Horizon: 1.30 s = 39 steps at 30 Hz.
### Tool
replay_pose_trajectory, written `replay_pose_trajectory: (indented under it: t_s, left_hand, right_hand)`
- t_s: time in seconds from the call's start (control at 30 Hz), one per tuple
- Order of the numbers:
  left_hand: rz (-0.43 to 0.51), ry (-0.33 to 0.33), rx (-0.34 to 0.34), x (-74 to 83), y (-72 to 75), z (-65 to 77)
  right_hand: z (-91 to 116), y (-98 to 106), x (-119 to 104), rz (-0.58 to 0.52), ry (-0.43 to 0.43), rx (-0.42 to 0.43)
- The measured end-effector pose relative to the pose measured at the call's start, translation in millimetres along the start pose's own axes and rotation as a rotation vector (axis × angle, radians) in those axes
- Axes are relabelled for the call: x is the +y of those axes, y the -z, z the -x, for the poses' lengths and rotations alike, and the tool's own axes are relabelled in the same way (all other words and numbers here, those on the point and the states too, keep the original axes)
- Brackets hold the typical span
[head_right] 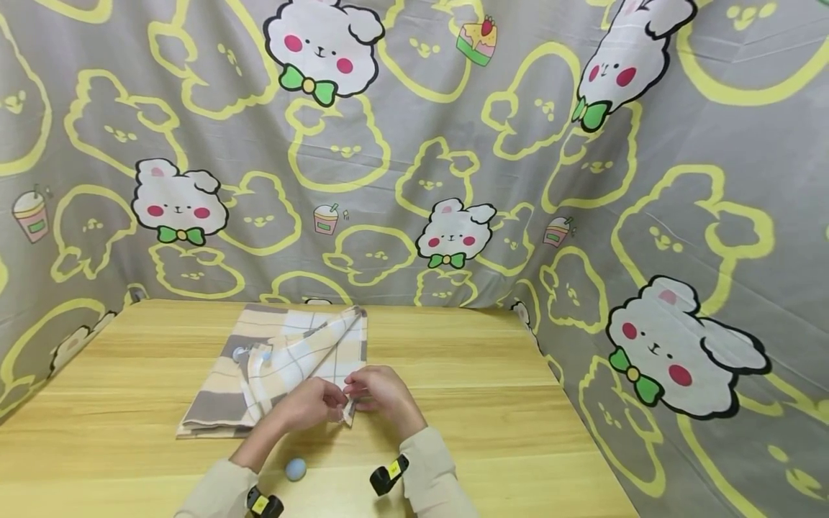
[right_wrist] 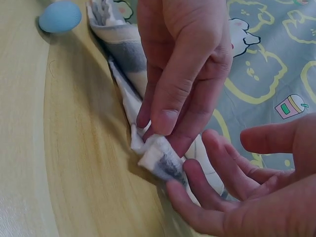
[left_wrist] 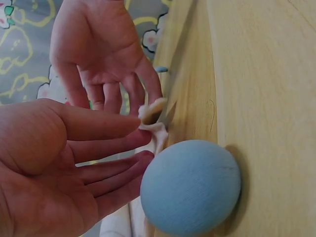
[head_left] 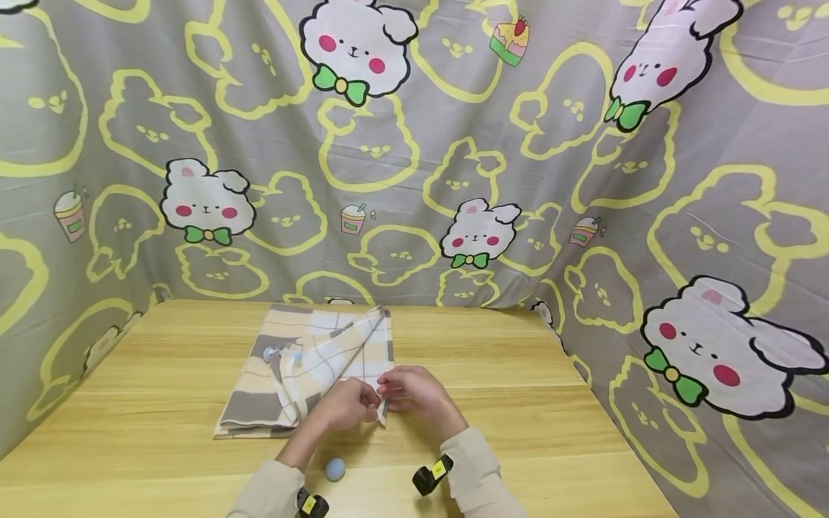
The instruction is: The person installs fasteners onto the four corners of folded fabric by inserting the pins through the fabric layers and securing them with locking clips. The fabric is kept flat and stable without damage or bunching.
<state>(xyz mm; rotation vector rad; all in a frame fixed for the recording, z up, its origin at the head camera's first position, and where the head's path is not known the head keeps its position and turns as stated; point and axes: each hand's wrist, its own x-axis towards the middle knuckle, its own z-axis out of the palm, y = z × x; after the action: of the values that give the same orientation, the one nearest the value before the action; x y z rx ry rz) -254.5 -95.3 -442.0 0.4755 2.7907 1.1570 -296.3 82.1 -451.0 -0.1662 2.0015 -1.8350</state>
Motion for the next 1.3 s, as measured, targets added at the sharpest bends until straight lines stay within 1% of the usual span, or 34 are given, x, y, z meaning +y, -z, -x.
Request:
replay_pose_trajectory:
  t_s: [0.17, 0.37, 0.5, 0.6, 0.73, 0.9, 1.03, 1.17, 1.23, 1.3]
  left_hand:
    - [-0.028, -0.012, -0.021, -0.2, -0.3, -0.6]
    - [-0.023, -0.009, -0.017, -0.5, -2.4, -0.9]
    - [-0.008, -0.002, 0.008, -0.2, -2.3, -1.0]
    - [0.019, 0.009, 0.031, -0.1, -1.4, -1.2]
    - [0.061, 0.013, 0.072, -1.5, -1.0, -2.9]
    - [0.046, 0.000, 0.139, -3.9, -1.1, -5.4]
    - [0.049, 0.012, 0.158, -4.7, -0.6, -7.0]
    - [0.061, 0.025, 0.152, -4.9, 0.0, -8.0]
    - [0.061, 0.024, 0.158, -4.7, 0.7, -8.2]
    - [0.053, 0.010, 0.177, -4.5, 1.6, -8.4]
  right_hand:
    - [-0.1, 0.4, 1.1, -0.035, 0.002, -0.009]
    - [-0.5, 0.3, 1.4, -0.087, -0.001, 0.020]
    - [-0.3, -0.1, 0.9, -0.117, 0.008, 0.034]
    - [-0.3, -0.1, 0.6, -0.138, 0.015, 0.038]
    - [0.4, 0.2, 0.5, -0.137, 0.043, 0.039]
    - [2.8, -0.4, -0.3, -0.045, 0.122, 0.041]
    - [2.8, -2.2, -0.5, 0.068, 0.164, 0.052]
    - [2.4, -4.0, -0.5, 0.216, 0.197, 0.120]
    - [2.2, -4.3, -0.5, 0.256, 0.208, 0.160]
    - [2.2, -4.4, -0.6, 0.257, 0.206, 0.190]
